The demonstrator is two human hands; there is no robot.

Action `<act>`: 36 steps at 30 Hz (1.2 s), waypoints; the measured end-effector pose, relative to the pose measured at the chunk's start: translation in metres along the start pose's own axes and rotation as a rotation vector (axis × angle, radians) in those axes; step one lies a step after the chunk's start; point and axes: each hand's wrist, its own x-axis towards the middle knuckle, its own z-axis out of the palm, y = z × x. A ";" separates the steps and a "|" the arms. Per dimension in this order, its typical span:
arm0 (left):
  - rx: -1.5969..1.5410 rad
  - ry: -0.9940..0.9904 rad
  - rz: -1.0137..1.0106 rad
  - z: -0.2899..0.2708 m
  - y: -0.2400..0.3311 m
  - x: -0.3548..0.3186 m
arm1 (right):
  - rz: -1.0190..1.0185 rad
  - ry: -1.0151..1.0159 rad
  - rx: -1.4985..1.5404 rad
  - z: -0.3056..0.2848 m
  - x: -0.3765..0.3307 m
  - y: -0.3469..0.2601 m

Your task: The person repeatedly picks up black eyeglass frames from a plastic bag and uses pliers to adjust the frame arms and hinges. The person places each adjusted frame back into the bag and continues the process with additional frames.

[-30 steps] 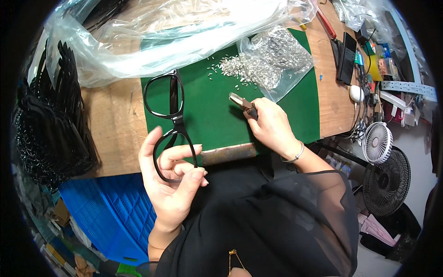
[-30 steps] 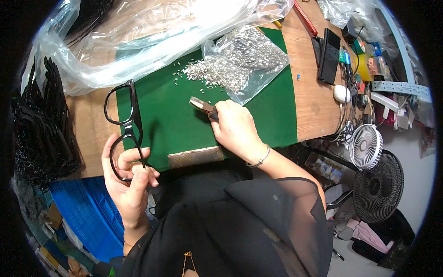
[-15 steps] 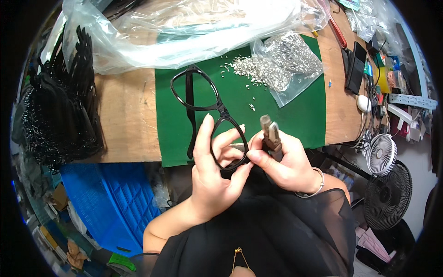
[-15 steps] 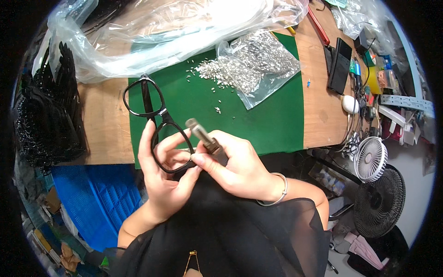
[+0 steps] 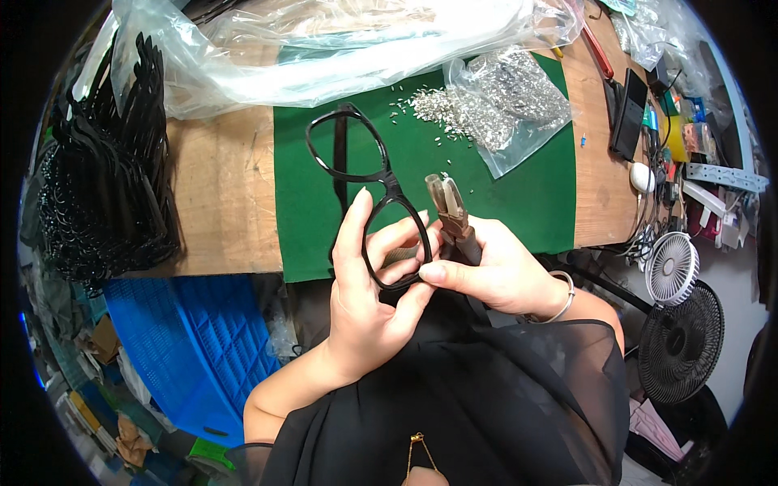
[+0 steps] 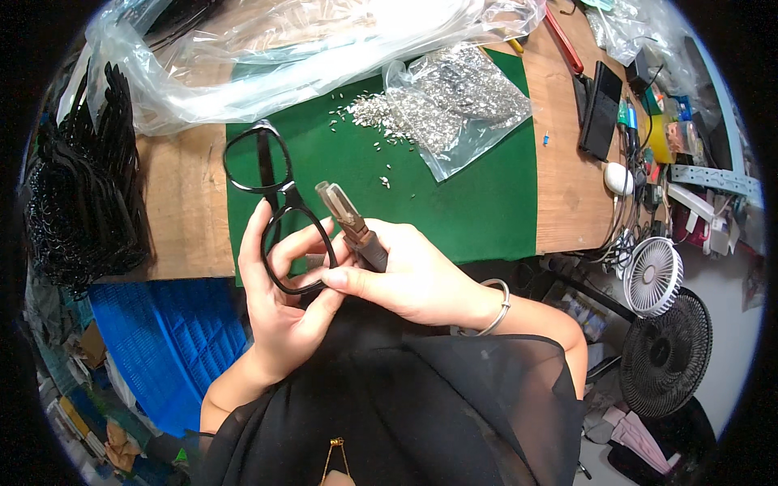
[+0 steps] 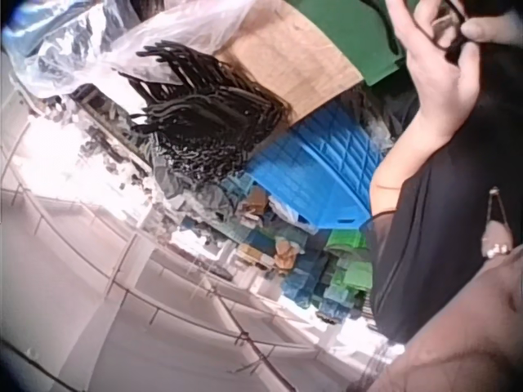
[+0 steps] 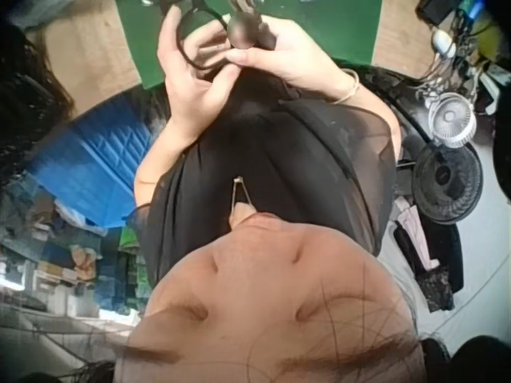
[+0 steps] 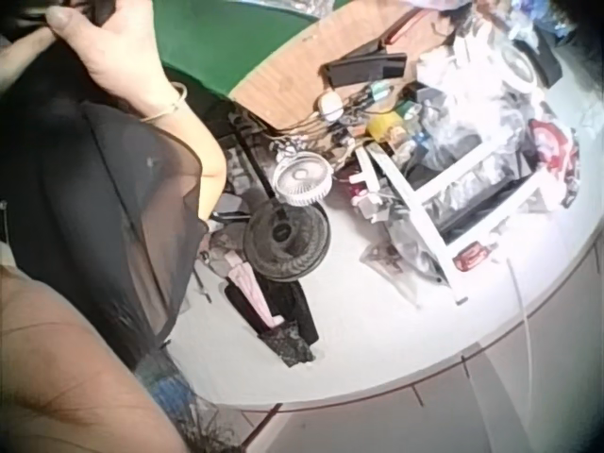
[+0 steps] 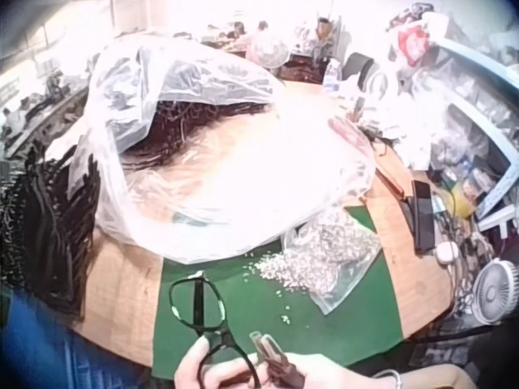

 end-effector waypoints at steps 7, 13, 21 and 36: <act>-0.254 -0.080 -0.160 -0.019 0.011 -0.003 | -0.015 -0.132 -0.697 -0.018 -0.018 -0.018; -0.285 -0.053 -0.254 -0.023 0.013 -0.002 | 0.077 -0.351 -0.880 -0.012 -0.009 -0.018; -0.207 -0.072 -0.244 -0.023 0.010 -0.003 | 0.063 -0.358 -0.942 -0.011 -0.003 -0.022; -0.191 -0.111 -0.412 -0.022 0.005 -0.001 | 0.166 -0.341 -1.045 -0.019 -0.001 -0.015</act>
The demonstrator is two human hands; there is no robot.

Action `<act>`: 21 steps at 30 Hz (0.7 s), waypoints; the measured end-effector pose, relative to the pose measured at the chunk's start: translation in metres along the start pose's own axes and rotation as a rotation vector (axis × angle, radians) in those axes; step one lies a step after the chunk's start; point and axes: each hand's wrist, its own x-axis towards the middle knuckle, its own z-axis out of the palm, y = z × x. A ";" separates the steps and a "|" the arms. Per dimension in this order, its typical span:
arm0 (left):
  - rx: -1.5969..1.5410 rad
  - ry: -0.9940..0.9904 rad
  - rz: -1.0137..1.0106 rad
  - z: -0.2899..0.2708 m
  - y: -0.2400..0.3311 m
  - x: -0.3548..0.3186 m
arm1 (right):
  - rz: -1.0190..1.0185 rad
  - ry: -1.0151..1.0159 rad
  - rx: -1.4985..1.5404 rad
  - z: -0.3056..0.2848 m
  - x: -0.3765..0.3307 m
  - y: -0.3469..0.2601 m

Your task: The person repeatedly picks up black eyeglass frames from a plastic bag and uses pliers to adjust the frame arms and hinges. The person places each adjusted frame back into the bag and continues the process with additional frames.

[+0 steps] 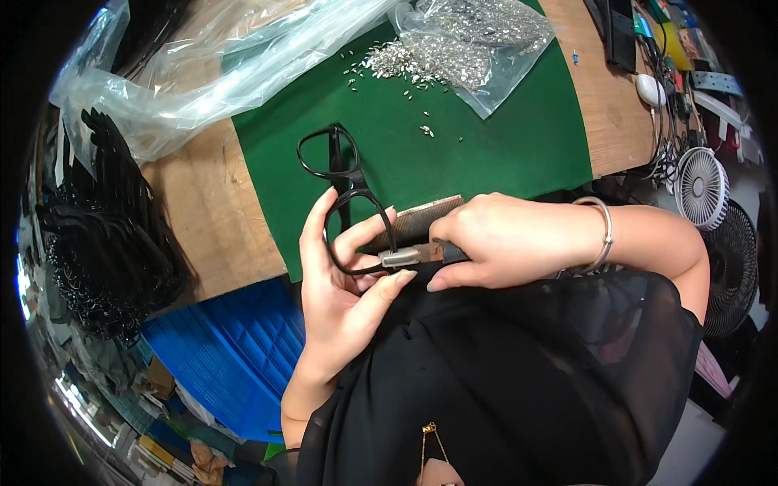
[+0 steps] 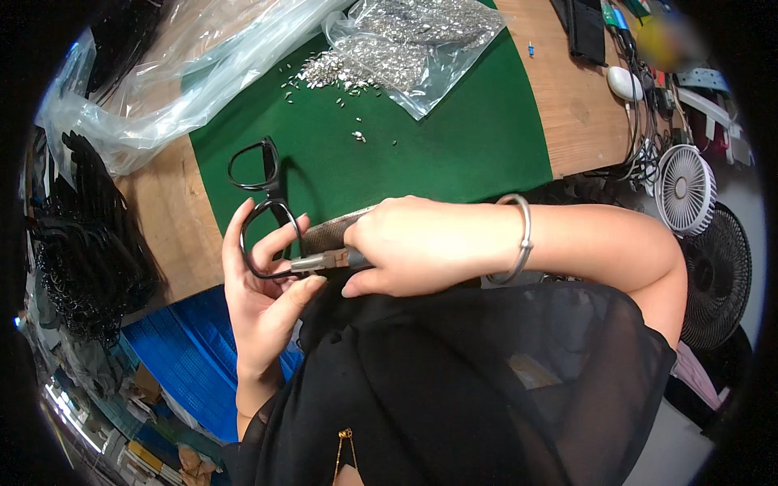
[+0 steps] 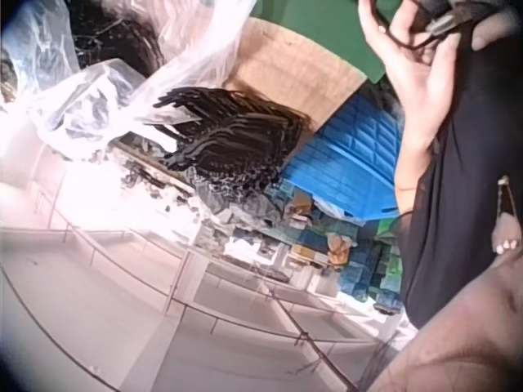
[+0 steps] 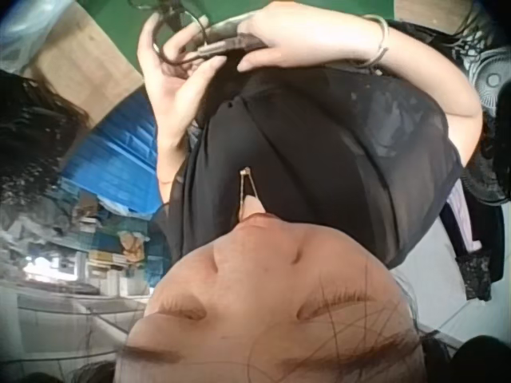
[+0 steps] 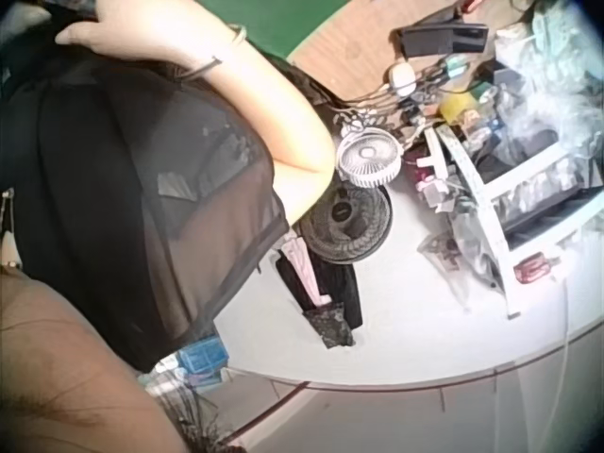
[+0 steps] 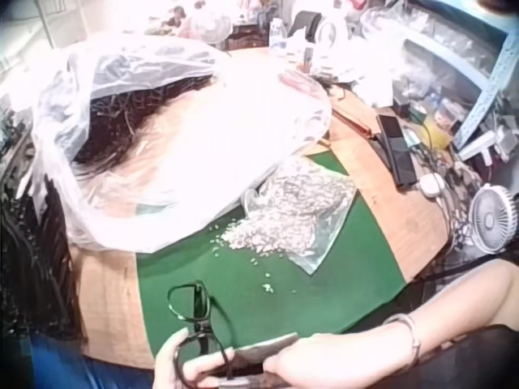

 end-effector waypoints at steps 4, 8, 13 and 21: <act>-0.006 0.047 -0.048 -0.002 -0.003 0.005 | 0.026 0.092 0.046 0.004 0.001 0.021; -0.073 0.034 -0.032 -0.003 -0.012 0.009 | -0.030 0.380 0.015 0.031 0.003 0.046; -0.428 0.097 0.093 -0.015 -0.016 -0.014 | 0.078 0.709 -0.159 0.005 -0.006 0.058; -0.357 0.160 0.122 -0.009 -0.005 -0.012 | 0.184 0.905 -0.313 0.007 0.018 0.082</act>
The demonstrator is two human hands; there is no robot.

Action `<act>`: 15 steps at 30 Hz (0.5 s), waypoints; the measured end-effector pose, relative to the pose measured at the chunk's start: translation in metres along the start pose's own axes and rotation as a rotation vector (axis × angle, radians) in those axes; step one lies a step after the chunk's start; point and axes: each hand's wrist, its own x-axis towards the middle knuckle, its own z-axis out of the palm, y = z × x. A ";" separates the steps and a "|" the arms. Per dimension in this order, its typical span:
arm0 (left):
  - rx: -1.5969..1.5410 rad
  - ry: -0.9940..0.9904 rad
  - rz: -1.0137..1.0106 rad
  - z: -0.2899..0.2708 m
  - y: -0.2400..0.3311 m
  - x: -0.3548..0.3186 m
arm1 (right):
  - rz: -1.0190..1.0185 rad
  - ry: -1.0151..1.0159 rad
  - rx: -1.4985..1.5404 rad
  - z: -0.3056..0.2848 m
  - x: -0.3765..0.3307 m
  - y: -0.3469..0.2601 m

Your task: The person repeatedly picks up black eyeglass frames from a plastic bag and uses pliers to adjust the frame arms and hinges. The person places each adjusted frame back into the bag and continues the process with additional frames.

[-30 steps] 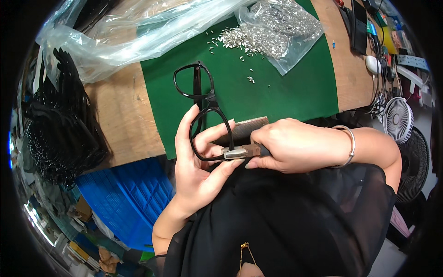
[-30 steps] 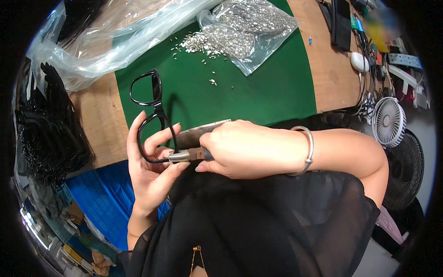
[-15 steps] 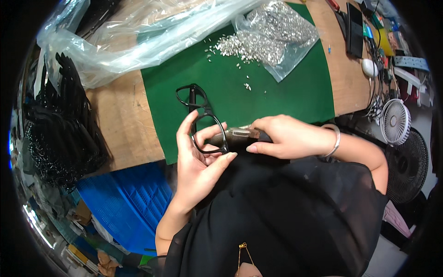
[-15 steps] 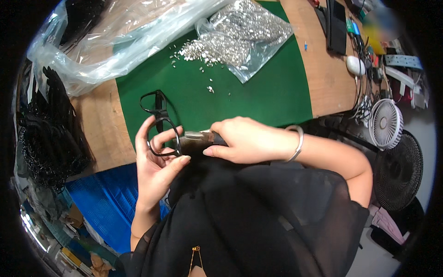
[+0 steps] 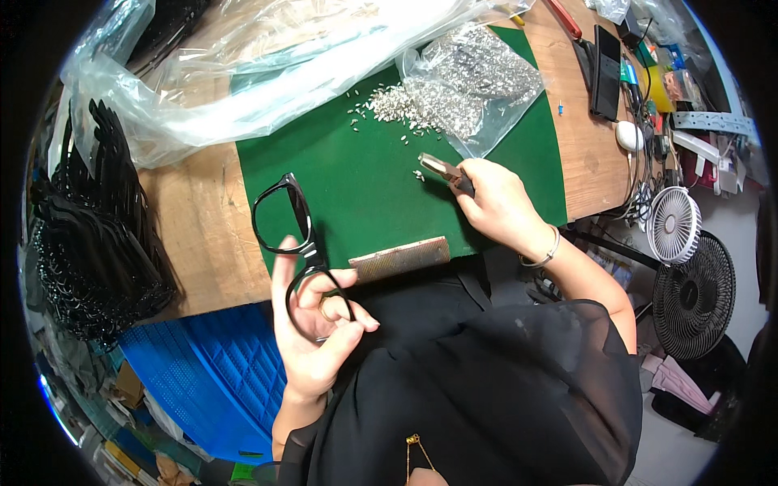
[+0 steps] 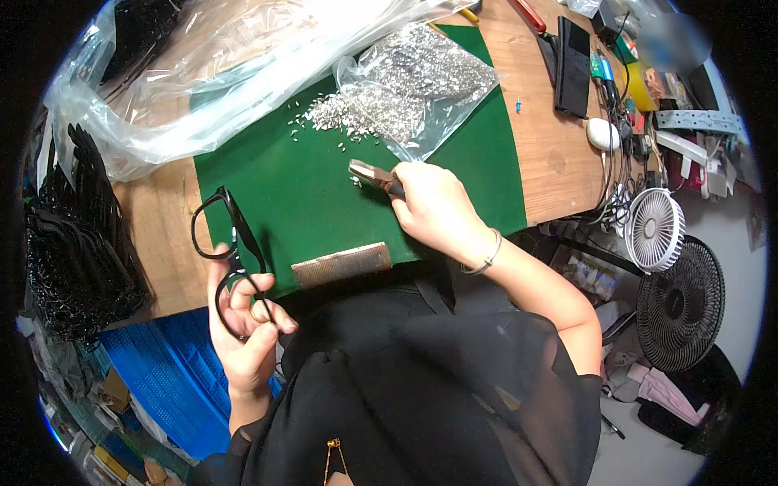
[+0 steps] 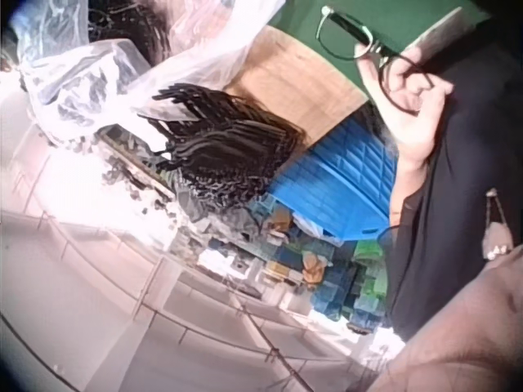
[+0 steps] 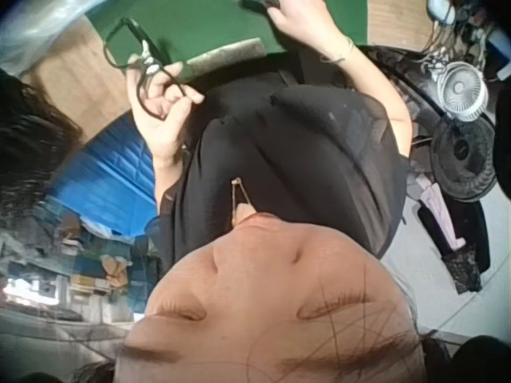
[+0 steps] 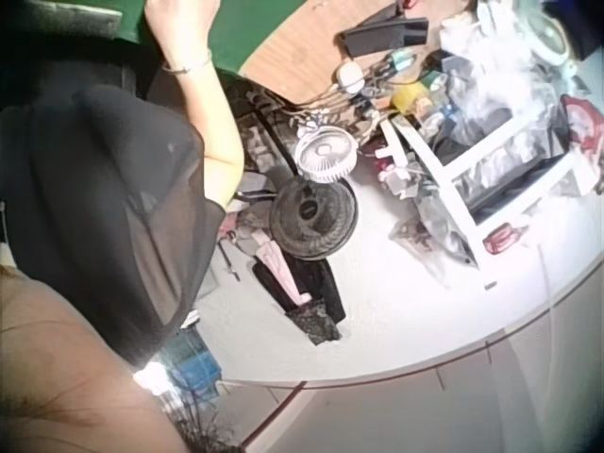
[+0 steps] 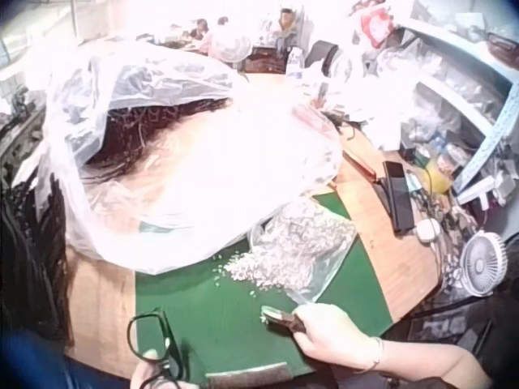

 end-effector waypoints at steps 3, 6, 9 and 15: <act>-0.330 -0.168 -0.012 -0.002 0.003 0.000 | 0.007 -0.020 -0.009 0.000 0.006 -0.005; -0.426 -0.195 -0.154 -0.002 0.010 0.002 | 0.065 0.015 0.054 0.003 0.006 -0.006; -0.420 -0.172 -0.270 0.001 0.009 0.002 | 0.027 0.036 0.011 0.004 0.007 -0.009; 0.084 -0.119 -0.298 0.017 0.012 -0.012 | -0.032 0.062 0.043 0.008 0.004 -0.008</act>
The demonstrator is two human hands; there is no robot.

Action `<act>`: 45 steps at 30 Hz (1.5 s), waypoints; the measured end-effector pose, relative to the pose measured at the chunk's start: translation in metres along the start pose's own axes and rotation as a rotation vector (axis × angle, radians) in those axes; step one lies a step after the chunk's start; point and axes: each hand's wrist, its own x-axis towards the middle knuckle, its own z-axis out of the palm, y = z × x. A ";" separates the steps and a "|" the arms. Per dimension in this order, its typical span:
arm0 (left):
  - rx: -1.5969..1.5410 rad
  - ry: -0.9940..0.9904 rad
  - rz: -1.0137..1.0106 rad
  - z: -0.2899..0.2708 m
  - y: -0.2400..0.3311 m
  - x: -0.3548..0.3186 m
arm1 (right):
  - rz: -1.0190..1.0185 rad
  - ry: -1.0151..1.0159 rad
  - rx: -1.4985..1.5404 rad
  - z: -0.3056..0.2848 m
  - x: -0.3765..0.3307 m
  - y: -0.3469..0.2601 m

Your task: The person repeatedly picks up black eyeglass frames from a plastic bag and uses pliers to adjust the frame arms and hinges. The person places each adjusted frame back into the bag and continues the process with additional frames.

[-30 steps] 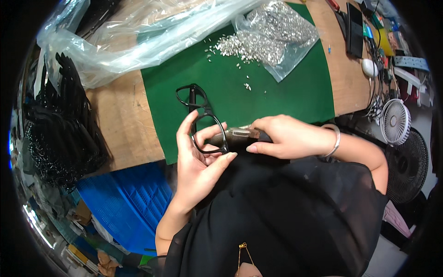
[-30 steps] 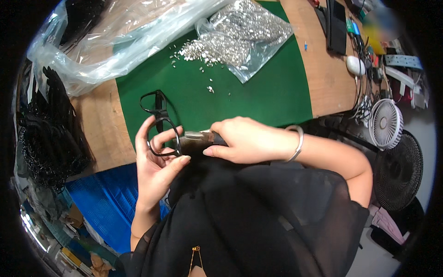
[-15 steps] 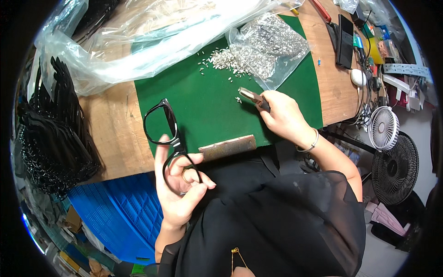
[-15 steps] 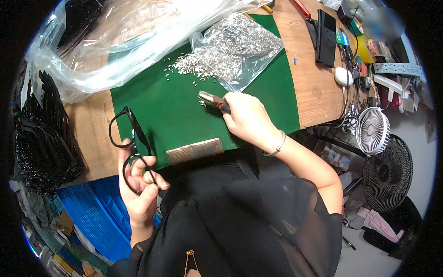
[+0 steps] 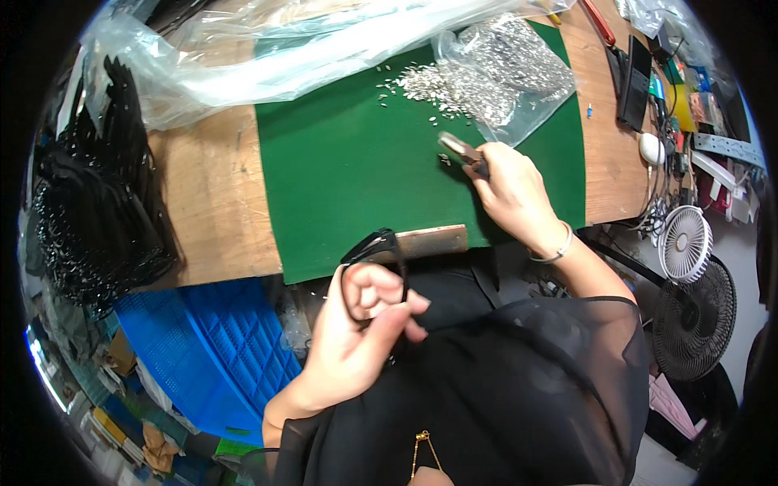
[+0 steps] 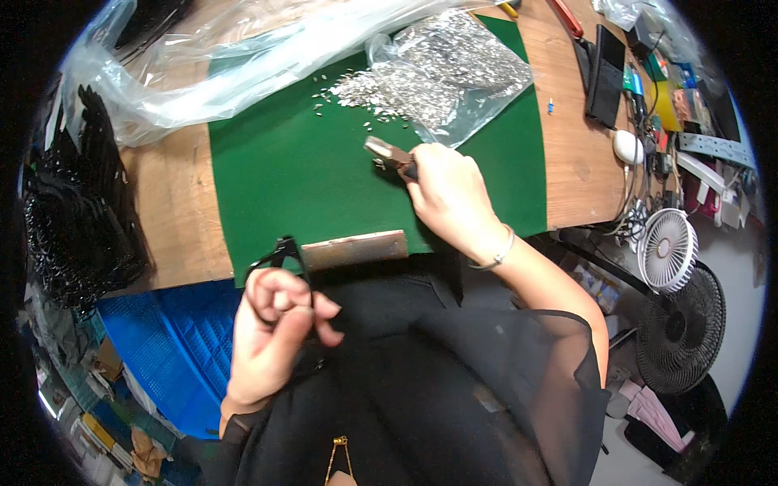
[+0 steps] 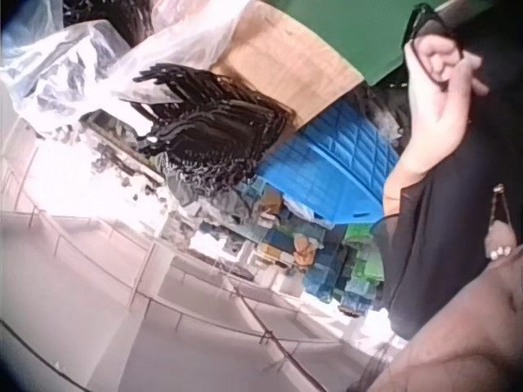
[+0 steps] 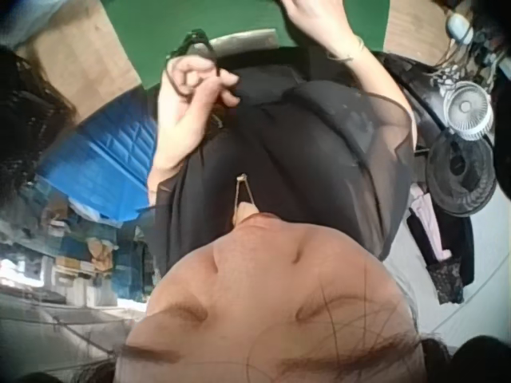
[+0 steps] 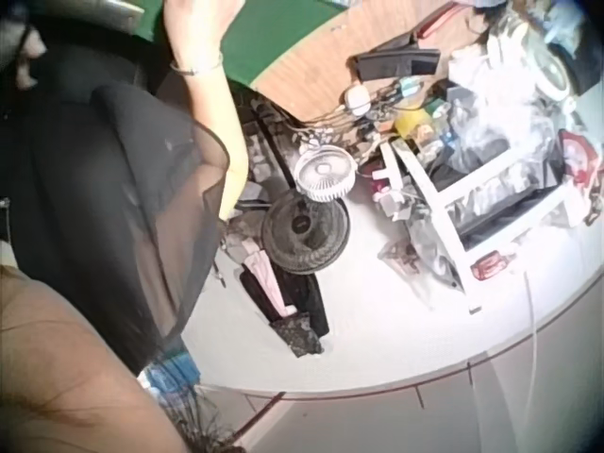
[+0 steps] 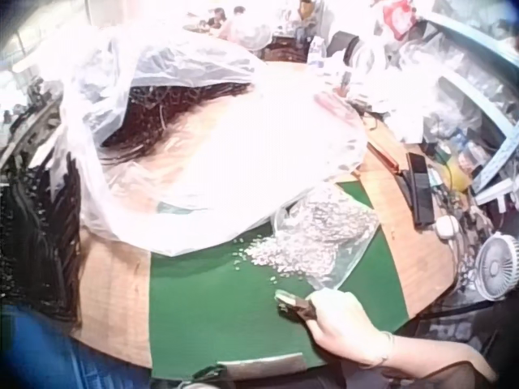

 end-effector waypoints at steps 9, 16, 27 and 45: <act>0.152 0.068 0.126 0.018 -0.018 0.009 | 0.176 -0.200 1.078 -0.013 -0.024 -0.083; 0.236 0.030 0.100 0.018 -0.018 0.009 | 0.301 -0.307 1.271 -0.015 -0.023 -0.080; 0.155 0.034 0.095 0.018 -0.012 0.002 | 0.302 -0.352 1.310 -0.020 -0.023 -0.087; 0.526 -0.047 0.088 0.007 0.011 -0.024 | -0.560 -0.494 0.510 -0.034 -0.014 -0.059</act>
